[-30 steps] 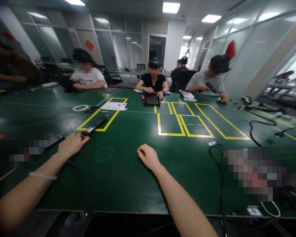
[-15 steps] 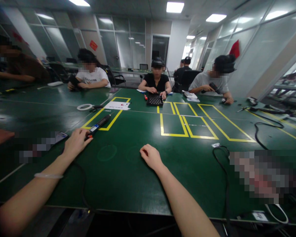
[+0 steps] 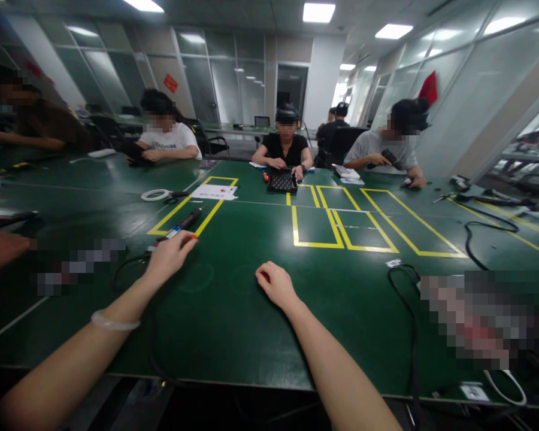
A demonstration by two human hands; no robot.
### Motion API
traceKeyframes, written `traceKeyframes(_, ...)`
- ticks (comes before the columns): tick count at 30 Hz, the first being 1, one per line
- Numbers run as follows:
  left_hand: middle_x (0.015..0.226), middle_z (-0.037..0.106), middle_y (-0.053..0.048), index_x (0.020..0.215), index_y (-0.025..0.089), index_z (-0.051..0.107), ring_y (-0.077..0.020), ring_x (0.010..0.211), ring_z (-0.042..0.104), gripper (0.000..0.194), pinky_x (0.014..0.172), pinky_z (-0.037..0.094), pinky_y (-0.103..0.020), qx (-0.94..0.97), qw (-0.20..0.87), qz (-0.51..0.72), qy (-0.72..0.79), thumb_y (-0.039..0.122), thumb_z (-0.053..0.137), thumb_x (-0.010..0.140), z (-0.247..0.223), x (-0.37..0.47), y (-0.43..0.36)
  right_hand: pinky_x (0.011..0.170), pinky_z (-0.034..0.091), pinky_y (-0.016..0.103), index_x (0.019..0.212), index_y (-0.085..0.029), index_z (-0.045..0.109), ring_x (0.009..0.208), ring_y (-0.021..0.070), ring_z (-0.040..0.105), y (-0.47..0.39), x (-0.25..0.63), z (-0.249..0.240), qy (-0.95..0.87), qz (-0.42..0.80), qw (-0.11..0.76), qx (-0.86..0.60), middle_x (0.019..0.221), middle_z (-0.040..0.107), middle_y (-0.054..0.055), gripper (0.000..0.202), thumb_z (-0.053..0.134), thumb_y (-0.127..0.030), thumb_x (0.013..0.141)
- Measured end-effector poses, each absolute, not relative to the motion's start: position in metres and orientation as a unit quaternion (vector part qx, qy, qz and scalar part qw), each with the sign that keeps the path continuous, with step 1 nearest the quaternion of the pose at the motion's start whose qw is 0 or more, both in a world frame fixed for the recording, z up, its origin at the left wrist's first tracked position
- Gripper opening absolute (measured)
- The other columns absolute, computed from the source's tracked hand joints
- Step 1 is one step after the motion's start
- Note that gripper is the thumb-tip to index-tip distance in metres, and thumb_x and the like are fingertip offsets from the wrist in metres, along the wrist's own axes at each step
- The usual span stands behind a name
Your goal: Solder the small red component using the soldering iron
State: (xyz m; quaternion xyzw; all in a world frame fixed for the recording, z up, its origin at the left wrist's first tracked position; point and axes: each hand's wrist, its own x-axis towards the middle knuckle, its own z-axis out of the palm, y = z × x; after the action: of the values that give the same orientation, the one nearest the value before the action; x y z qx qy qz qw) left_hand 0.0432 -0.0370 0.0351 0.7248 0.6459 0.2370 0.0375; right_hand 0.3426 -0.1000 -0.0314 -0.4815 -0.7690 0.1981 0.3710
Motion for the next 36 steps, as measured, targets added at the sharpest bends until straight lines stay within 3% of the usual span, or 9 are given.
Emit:
traceKeyframes(3, 0.092, 0.068, -0.005, 0.116, 0.018, 0.06, -0.0171, 0.083, 0.063, 0.041, 0.079, 0.047, -0.03, 0.769, 0.28, 0.263, 0.511, 0.041, 0.037, 0.091, 0.039, 0.102, -0.046, 0.067, 0.041, 0.025, 0.089, -0.019, 0.064, 0.071, 0.0138, 0.055, -0.101, 0.343, -0.031, -0.748, 0.237, 0.4, -0.475, 0.078, 0.06, 0.001, 0.013, 0.051, -0.021, 0.088)
traceKeyframes(6, 0.083, 0.063, -0.004, 0.133, 0.015, 0.049, -0.0136, 0.074, 0.058, 0.05, 0.071, 0.047, -0.028, 0.759, 0.432, 0.248, 0.419, 0.038, 0.038, 0.091, 0.035, 0.148, -0.058, 0.062, 0.041, 0.023, 0.11, -0.018, 0.057, 0.063, 0.0118, 0.052, -0.1, 0.344, -0.03, -0.705, 0.322, 0.446, -0.447, 0.075, 0.058, -0.001, 0.023, 0.051, -0.025, 0.088)
traceKeyframes(9, 0.076, 0.057, 0.0, 0.143, 0.014, 0.036, -0.0114, 0.067, 0.052, 0.057, 0.065, 0.043, -0.026, 0.734, 0.517, 0.227, 0.377, 0.037, 0.04, 0.091, 0.025, 0.166, -0.069, 0.058, 0.041, 0.022, 0.114, -0.018, 0.053, 0.062, 0.0105, 0.052, -0.1, 0.344, -0.03, -0.685, 0.382, 0.468, -0.409, 0.078, 0.058, -0.001, 0.029, 0.056, -0.029, 0.087)
traceKeyframes(14, 0.072, 0.051, 0.002, 0.143, 0.013, 0.035, -0.0096, 0.062, 0.047, 0.062, 0.059, 0.037, -0.024, 0.699, 0.579, 0.224, 0.355, 0.042, 0.047, 0.09, 0.009, 0.16, -0.074, 0.063, 0.043, 0.023, 0.101, -0.017, 0.058, 0.067, 0.0115, 0.056, -0.099, 0.342, -0.031, -0.685, 0.435, 0.455, -0.368, 0.081, 0.064, 0.002, 0.022, 0.06, -0.034, 0.086)
traceKeyframes(20, 0.067, 0.053, 0.002, 0.142, 0.013, 0.036, -0.009, 0.056, 0.045, 0.064, 0.055, 0.036, -0.023, 0.662, 0.619, 0.237, 0.349, 0.047, 0.048, 0.089, -0.001, 0.16, -0.071, 0.064, 0.046, 0.025, 0.093, -0.017, 0.059, 0.066, 0.0126, 0.059, -0.099, 0.341, -0.031, -0.667, 0.479, 0.44, -0.364, 0.076, 0.066, 0.002, 0.026, 0.065, -0.04, 0.083)
traceKeyframes(25, 0.07, 0.056, 0.0, 0.12, 0.013, 0.055, -0.0115, 0.061, 0.052, 0.049, 0.062, 0.042, -0.026, 0.703, 0.541, 0.282, 0.365, 0.049, 0.035, 0.094, -0.001, 0.16, -0.069, 0.055, 0.042, 0.023, 0.085, -0.016, 0.059, 0.058, 0.0107, 0.054, -0.098, 0.342, -0.029, -0.639, 0.491, 0.44, -0.395, 0.069, 0.061, 0.0, 0.032, 0.06, -0.048, 0.084)
traceKeyframes(29, 0.095, 0.063, -0.003, 0.11, 0.017, 0.058, -0.0139, 0.082, 0.058, 0.036, 0.077, 0.046, -0.028, 0.762, 0.455, 0.303, 0.349, 0.044, 0.053, 0.087, 0.006, 0.158, -0.073, 0.051, 0.039, 0.022, 0.08, -0.016, 0.057, 0.053, 0.0097, 0.051, -0.094, 0.345, -0.03, -0.614, 0.494, 0.458, -0.412, 0.062, 0.057, -0.002, 0.035, 0.057, -0.051, 0.084)
traceKeyframes(32, 0.095, 0.064, -0.003, 0.103, 0.017, 0.059, -0.0147, 0.085, 0.06, 0.029, 0.08, 0.046, -0.028, 0.789, 0.415, 0.298, 0.342, 0.038, 0.061, 0.083, 0.01, 0.158, -0.076, 0.05, 0.038, 0.022, 0.08, -0.016, 0.057, 0.052, 0.0096, 0.051, -0.092, 0.345, -0.032, -0.605, 0.501, 0.461, -0.414, 0.062, 0.058, -0.001, 0.036, 0.056, -0.051, 0.084)
traceKeyframes(36, 0.093, 0.067, -0.003, 0.098, 0.016, 0.061, -0.0153, 0.085, 0.062, 0.025, 0.08, 0.047, -0.029, 0.789, 0.398, 0.308, 0.353, 0.037, 0.058, 0.085, 0.008, 0.156, -0.075, 0.051, 0.039, 0.022, 0.093, -0.018, 0.056, 0.055, 0.0105, 0.054, -0.094, 0.343, -0.031, -0.584, 0.522, 0.483, -0.391, 0.067, 0.06, -0.002, 0.034, 0.062, -0.049, 0.081)
